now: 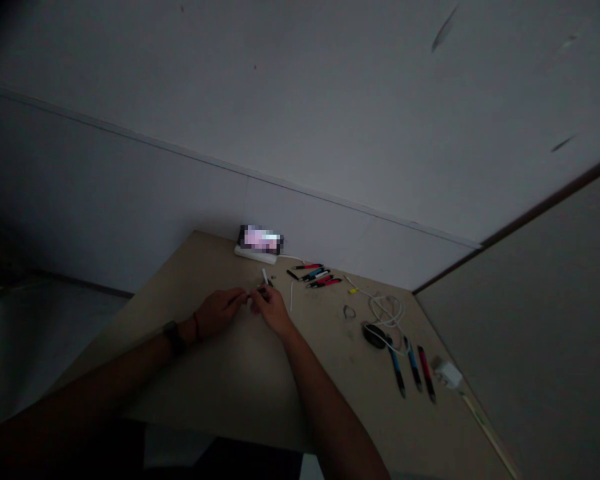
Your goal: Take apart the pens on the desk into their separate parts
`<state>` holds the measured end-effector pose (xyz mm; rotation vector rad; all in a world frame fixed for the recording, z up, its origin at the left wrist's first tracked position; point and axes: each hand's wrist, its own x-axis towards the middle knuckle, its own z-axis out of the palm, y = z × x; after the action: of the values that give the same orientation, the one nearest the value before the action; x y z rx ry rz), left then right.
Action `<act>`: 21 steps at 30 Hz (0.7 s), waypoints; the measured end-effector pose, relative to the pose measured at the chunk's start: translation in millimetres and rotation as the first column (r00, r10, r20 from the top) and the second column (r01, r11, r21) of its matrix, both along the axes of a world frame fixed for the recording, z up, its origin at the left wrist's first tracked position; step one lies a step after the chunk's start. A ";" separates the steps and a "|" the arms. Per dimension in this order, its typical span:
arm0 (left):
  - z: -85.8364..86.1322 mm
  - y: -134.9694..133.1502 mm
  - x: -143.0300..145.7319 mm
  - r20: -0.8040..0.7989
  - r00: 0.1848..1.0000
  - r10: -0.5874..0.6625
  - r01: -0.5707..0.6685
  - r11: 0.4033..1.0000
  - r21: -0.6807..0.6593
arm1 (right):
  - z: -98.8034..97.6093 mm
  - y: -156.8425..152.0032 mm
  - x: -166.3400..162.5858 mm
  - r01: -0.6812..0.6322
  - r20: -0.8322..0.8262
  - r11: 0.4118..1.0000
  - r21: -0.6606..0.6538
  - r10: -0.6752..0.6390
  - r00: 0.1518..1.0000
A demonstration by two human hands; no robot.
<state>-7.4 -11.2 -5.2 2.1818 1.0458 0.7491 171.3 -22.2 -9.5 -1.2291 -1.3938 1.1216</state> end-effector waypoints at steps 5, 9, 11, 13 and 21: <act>-1.2 0.9 0.1 -0.007 0.999 0.043 -0.043 0.999 0.003 | 0.4 2.6 3.1 0.087 -0.091 0.996 -0.027 -0.090 0.992; 0.1 0.3 0.7 0.013 0.998 0.058 -0.058 0.998 -0.027 | 3.8 3.0 4.9 0.119 -0.137 0.993 -0.015 -0.120 0.983; 1.2 -0.2 0.8 0.041 0.997 0.065 -0.064 0.997 -0.038 | 4.4 2.2 4.5 0.118 -0.153 0.993 -0.004 -0.118 0.981; 2.5 -0.6 0.6 0.068 0.996 0.055 -0.053 0.998 -0.041 | 4.1 1.3 3.6 0.098 -0.150 0.995 -0.002 -0.097 0.984; 4.4 0.3 -0.4 0.131 0.989 0.072 -0.065 0.996 -0.053 | 1.6 4.9 7.7 0.258 -0.272 0.966 0.011 -0.246 0.930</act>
<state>-7.8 -10.8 -0.9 2.0345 1.0640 0.8783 179.0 -17.3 -7.9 -1.1383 -1.0200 1.0260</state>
